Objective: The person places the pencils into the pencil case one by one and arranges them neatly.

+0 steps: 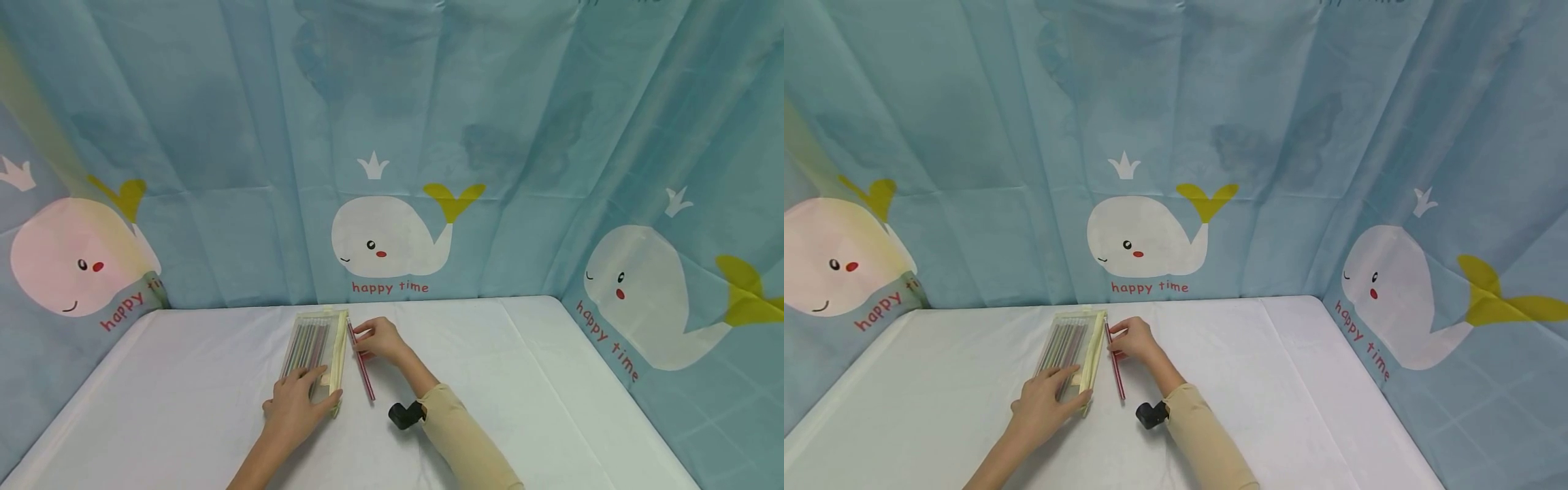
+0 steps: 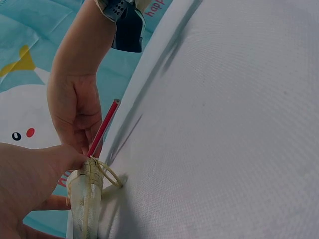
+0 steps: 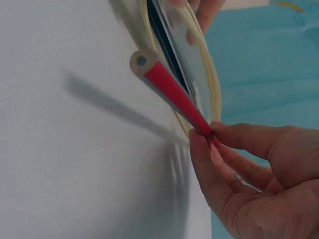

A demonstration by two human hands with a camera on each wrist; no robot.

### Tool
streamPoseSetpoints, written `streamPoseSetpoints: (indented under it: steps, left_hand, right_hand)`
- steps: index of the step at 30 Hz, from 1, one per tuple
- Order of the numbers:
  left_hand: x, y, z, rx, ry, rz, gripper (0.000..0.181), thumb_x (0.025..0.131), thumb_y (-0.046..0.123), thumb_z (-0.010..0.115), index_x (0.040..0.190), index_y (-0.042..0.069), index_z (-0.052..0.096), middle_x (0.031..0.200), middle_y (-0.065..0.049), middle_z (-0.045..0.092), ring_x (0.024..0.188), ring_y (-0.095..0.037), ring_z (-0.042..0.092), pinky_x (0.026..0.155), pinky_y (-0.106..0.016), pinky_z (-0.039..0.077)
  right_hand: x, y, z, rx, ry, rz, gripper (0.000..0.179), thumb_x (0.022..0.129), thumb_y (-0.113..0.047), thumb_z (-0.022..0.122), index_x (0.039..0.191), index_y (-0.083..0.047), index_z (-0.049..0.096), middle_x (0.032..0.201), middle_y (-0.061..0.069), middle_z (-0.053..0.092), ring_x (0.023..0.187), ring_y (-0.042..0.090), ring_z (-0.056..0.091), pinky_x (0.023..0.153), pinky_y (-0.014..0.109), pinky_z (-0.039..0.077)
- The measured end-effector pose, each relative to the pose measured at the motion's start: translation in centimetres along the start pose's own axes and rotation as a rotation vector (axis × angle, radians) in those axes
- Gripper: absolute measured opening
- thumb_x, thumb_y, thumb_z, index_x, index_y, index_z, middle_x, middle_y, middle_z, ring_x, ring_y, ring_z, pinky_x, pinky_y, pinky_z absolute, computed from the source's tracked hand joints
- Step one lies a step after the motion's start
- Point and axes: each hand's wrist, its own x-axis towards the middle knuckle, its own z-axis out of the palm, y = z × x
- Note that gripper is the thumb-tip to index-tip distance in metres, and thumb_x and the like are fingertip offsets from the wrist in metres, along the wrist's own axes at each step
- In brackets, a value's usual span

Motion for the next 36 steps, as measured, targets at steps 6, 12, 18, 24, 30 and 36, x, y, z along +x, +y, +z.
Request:
streamPoseSetpoints:
  steps: [6,12,18,24,30,36]
  left_hand:
    - [0.0,0.0,0.0,-0.002,0.000,-0.002,0.060,0.091,0.047,0.080,0.140,0.014,0.069,0.140,-0.028,0.058,0.127,-0.061,0.051,0.083,-0.082,0.044]
    - [0.0,0.0,0.0,-0.004,0.003,-0.001,0.060,0.091,0.047,0.081,0.139,0.014,0.069,0.141,-0.027,0.058,0.127,-0.060,0.051,0.083,-0.081,0.045]
    - [0.0,0.1,0.0,0.002,0.009,0.000,0.060,0.090,0.047,0.081,0.139,0.014,0.069,0.139,-0.027,0.059,0.127,-0.060,0.052,0.083,-0.082,0.045]
    - [-0.1,0.0,0.0,0.010,0.009,0.001,0.062,0.090,0.049,0.081,0.139,0.013,0.069,0.139,-0.028,0.059,0.126,-0.060,0.052,0.082,-0.082,0.045]
    - [0.0,0.1,0.1,0.004,0.008,-0.001,0.062,0.090,0.050,0.081,0.139,0.013,0.069,0.139,-0.028,0.059,0.126,-0.060,0.052,0.082,-0.082,0.045]
    - [-0.1,0.0,0.0,0.000,0.011,0.009,0.061,0.090,0.047,0.081,0.138,0.012,0.069,0.139,-0.029,0.059,0.126,-0.061,0.052,0.081,-0.082,0.045]
  right_hand:
    - [0.4,0.0,0.5,0.026,0.003,0.013,0.029,0.088,0.010,0.077,0.117,0.011,0.072,0.088,0.014,0.073,0.073,0.017,0.072,0.067,0.034,0.065]
    - [0.4,0.1,0.8,0.027,0.026,0.022,0.029,0.088,0.009,0.077,0.117,0.012,0.071,0.089,0.016,0.073,0.074,0.021,0.075,0.068,0.035,0.065]
    - [0.5,0.0,1.1,0.033,0.041,0.019,0.030,0.088,0.009,0.077,0.118,0.012,0.071,0.089,0.018,0.076,0.073,0.024,0.076,0.067,0.034,0.064]
    - [0.7,0.0,1.7,0.062,0.046,0.008,0.030,0.088,0.009,0.077,0.118,0.012,0.071,0.093,0.022,0.078,0.071,0.023,0.077,0.065,0.032,0.064]
    - [1.0,0.0,2.3,0.126,0.044,0.028,0.031,0.089,0.009,0.076,0.119,0.013,0.070,0.096,0.023,0.078,0.063,0.017,0.073,0.064,0.030,0.064]
    - [1.3,0.0,2.9,0.188,0.069,0.038,0.032,0.087,0.011,0.074,0.119,0.014,0.069,0.094,0.023,0.077,0.060,0.014,0.070,0.064,0.031,0.064]
